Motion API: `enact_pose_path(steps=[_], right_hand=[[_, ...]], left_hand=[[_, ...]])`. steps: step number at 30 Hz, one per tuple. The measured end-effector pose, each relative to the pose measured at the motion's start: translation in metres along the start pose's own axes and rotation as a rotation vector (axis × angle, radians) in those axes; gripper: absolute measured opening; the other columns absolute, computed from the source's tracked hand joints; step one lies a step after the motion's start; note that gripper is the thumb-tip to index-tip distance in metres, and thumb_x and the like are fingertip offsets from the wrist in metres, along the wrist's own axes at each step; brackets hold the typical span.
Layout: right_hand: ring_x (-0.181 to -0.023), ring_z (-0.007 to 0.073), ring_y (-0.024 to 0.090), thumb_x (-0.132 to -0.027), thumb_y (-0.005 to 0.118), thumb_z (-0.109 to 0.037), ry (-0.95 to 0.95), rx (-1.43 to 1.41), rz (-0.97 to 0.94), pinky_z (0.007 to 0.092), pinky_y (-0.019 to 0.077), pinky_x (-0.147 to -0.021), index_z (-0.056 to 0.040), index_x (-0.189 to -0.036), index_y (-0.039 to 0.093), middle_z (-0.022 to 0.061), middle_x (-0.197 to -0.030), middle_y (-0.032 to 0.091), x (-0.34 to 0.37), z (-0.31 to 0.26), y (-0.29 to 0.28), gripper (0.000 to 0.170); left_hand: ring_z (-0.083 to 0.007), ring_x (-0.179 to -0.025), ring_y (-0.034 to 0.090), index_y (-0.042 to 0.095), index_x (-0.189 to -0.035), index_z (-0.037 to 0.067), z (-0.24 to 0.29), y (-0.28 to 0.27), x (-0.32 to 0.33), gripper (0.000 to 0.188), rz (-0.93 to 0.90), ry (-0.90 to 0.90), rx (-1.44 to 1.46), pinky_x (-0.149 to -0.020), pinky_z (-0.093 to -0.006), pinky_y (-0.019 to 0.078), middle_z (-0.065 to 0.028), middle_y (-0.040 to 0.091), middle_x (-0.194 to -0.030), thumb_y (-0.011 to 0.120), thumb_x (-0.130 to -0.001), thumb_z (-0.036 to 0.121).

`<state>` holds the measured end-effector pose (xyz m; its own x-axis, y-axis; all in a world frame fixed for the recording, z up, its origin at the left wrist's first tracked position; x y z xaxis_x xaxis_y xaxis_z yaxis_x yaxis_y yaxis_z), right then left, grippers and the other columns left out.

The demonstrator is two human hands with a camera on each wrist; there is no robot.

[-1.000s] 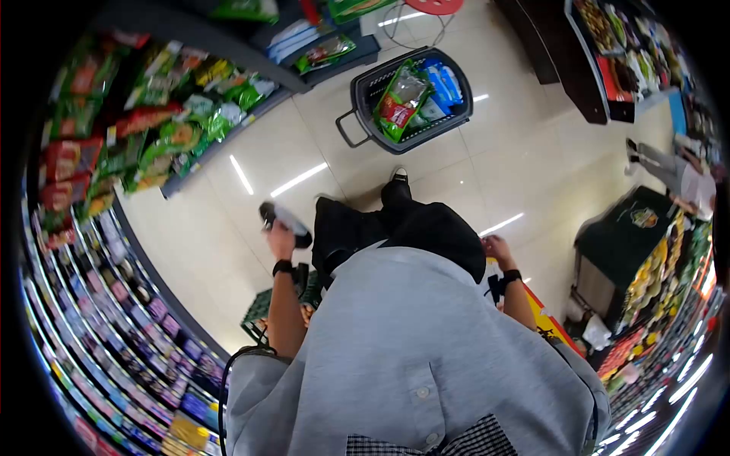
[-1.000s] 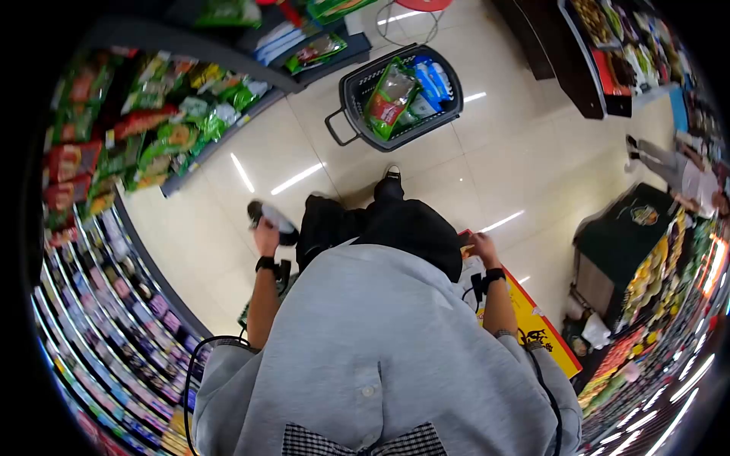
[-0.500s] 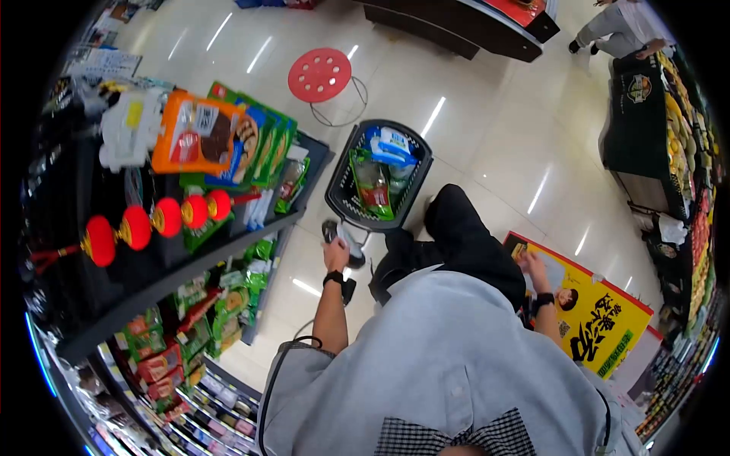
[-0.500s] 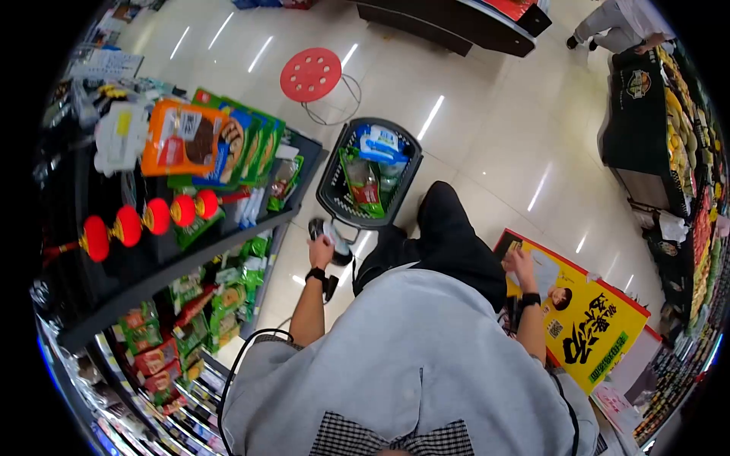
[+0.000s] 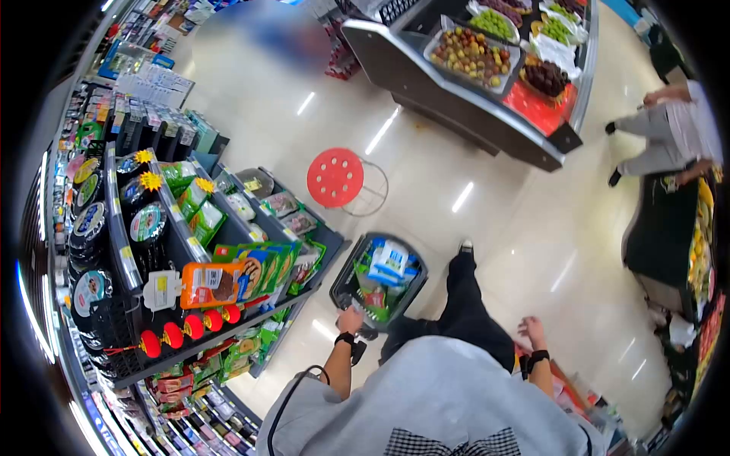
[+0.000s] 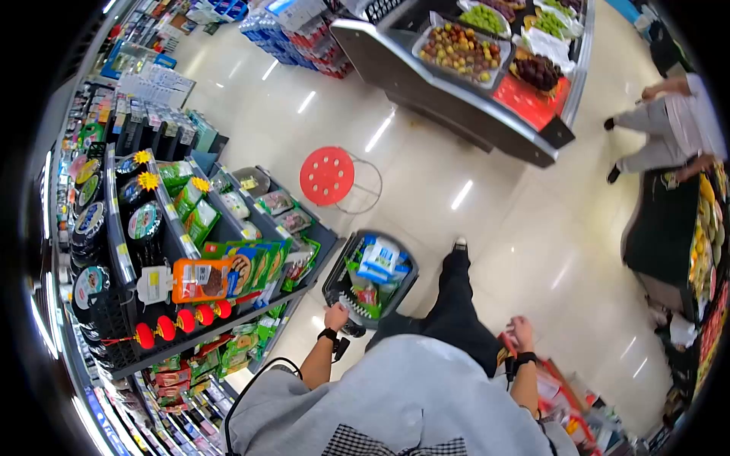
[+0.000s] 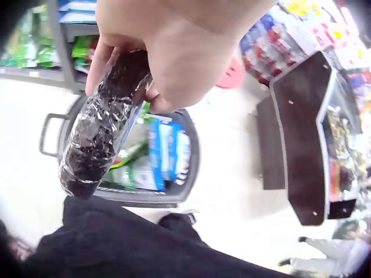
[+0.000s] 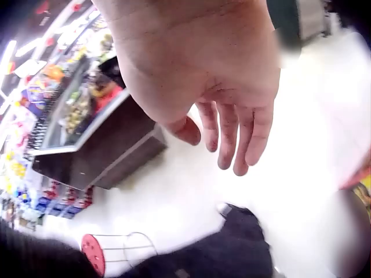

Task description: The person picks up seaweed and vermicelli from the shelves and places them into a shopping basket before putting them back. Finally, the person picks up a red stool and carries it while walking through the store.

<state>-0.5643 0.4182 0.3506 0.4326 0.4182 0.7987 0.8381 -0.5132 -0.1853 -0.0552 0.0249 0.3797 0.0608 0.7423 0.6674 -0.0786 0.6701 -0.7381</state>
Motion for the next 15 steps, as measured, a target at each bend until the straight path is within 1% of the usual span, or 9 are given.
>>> enact_pose_path(steps=[1, 3, 4, 7, 10, 12, 13, 14, 15], right_hand=[[-0.05, 0.0113, 0.053, -0.094, 0.039, -0.02, -0.064, -0.029, 0.15, 0.0229, 0.0438, -0.045, -0.0014, -0.092, 0.056, 0.0068, -0.069, 0.06, -0.023, -0.061, -0.013, 0.025], [-0.053, 0.0136, 0.055, -0.094, 0.04, -0.021, -0.329, 0.068, 0.173, 0.0244, 0.0455, -0.048, -0.0014, -0.092, 0.055, 0.0083, -0.072, 0.06, -0.071, -0.149, -0.05, 0.025], [-0.054, 0.013, 0.056, -0.091, 0.045, -0.019, -0.37, -0.134, 0.159, 0.024, 0.0442, -0.046, -0.0008, -0.091, 0.054, 0.0079, -0.073, 0.06, -0.086, -0.191, -0.059, 0.021], [-0.055, 0.0145, 0.058, -0.087, 0.046, -0.021, -0.333, -0.072, 0.172, 0.0261, 0.0452, -0.047, -0.001, -0.092, 0.055, 0.0096, -0.073, 0.061, -0.133, -0.277, -0.082, 0.023], [-0.048, 0.0162, 0.055, -0.08, 0.049, -0.02, -0.369, 0.302, 0.211, 0.029, 0.0454, -0.043, 0.0003, -0.082, 0.055, 0.0094, -0.062, 0.057, -0.235, -0.282, -0.1, 0.021], [-0.048, 0.0194, 0.055, -0.084, 0.05, -0.026, -0.278, 0.309, 0.027, 0.0332, 0.0487, -0.041, -0.0021, -0.086, 0.052, 0.0097, -0.066, 0.057, -0.296, -0.275, -0.094, 0.024], [-0.044, 0.0198, 0.055, -0.079, 0.048, -0.017, -0.181, 0.346, -0.053, 0.0315, 0.0462, -0.038, -0.0014, -0.075, 0.053, 0.0115, -0.059, 0.056, -0.359, -0.249, -0.092, 0.017], [-0.049, 0.0236, 0.059, -0.084, 0.049, -0.023, -0.223, 0.5, -0.19, 0.0345, 0.0499, -0.04, -0.001, -0.094, 0.05, 0.0149, -0.071, 0.059, -0.356, -0.281, -0.08, 0.024], [-0.051, 0.0271, 0.061, -0.085, 0.049, -0.023, -0.133, 0.367, -0.243, 0.0352, 0.0512, -0.042, 0.0005, -0.095, 0.05, 0.0177, -0.074, 0.061, -0.338, -0.316, -0.053, 0.026]], left_hand=[[-0.0428, -0.088, 0.054, 0.06, -0.092, 0.008, 0.038, -0.005, -0.011, 0.032, 0.11, 0.08, 0.091, -0.078, -0.046, 0.046, -0.0314, 0.046, -0.106, 0.059, -0.073, 0.034], [-0.0417, -0.091, 0.052, 0.057, -0.093, 0.008, 0.143, -0.062, 0.002, 0.028, 0.224, 0.208, 0.11, -0.076, -0.0447, 0.0458, -0.025, 0.046, -0.1, 0.064, -0.073, 0.026], [-0.0409, -0.088, 0.052, 0.055, -0.091, 0.008, 0.189, -0.094, 0.01, 0.023, 0.225, 0.232, 0.135, -0.074, -0.0444, 0.0457, -0.0217, 0.044, -0.097, 0.064, -0.074, 0.019], [-0.04, -0.078, 0.053, 0.051, -0.083, 0.008, 0.246, -0.129, -0.008, 0.017, 0.316, 0.311, 0.251, -0.067, -0.045, 0.0458, -0.0198, 0.042, -0.095, 0.063, -0.074, 0.017], [-0.0403, -0.075, 0.053, 0.053, -0.081, 0.01, 0.238, -0.144, -0.022, 0.013, 0.339, 0.258, 0.37, -0.065, -0.0444, 0.0459, -0.0217, 0.043, -0.095, 0.062, -0.074, 0.018], [-0.0388, -0.081, 0.054, 0.057, -0.077, 0.011, 0.176, -0.092, -0.06, 0.016, 0.322, 0.246, 0.367, -0.07, -0.0442, 0.0445, -0.0231, 0.051, -0.088, 0.062, -0.074, 0.026], [-0.0373, -0.082, 0.054, 0.059, -0.076, 0.01, 0.165, -0.095, -0.052, 0.022, 0.302, 0.19, 0.421, -0.071, -0.0433, 0.0442, -0.0205, 0.056, -0.081, 0.062, -0.074, 0.031], [-0.0368, -0.082, 0.054, 0.06, -0.077, 0.008, 0.151, -0.094, -0.044, 0.027, 0.353, 0.092, 0.415, -0.072, -0.0425, 0.0443, -0.0171, 0.059, -0.074, 0.061, -0.075, 0.035], [-0.0361, -0.083, 0.056, 0.062, -0.079, 0.007, 0.137, -0.091, -0.036, 0.032, 0.286, -0.016, 0.429, -0.077, -0.044, 0.0429, -0.0164, 0.062, -0.077, 0.058, -0.077, 0.039]])
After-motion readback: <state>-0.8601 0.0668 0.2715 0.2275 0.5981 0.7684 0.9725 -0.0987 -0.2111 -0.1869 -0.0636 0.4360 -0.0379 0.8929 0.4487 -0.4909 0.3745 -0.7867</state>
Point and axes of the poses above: each hand's wrist, its own x-axis away from the middle knuckle, its own y-axis out of the palm, z = x × y, the point moved 2 cm from there along -x, towards the middle knuckle
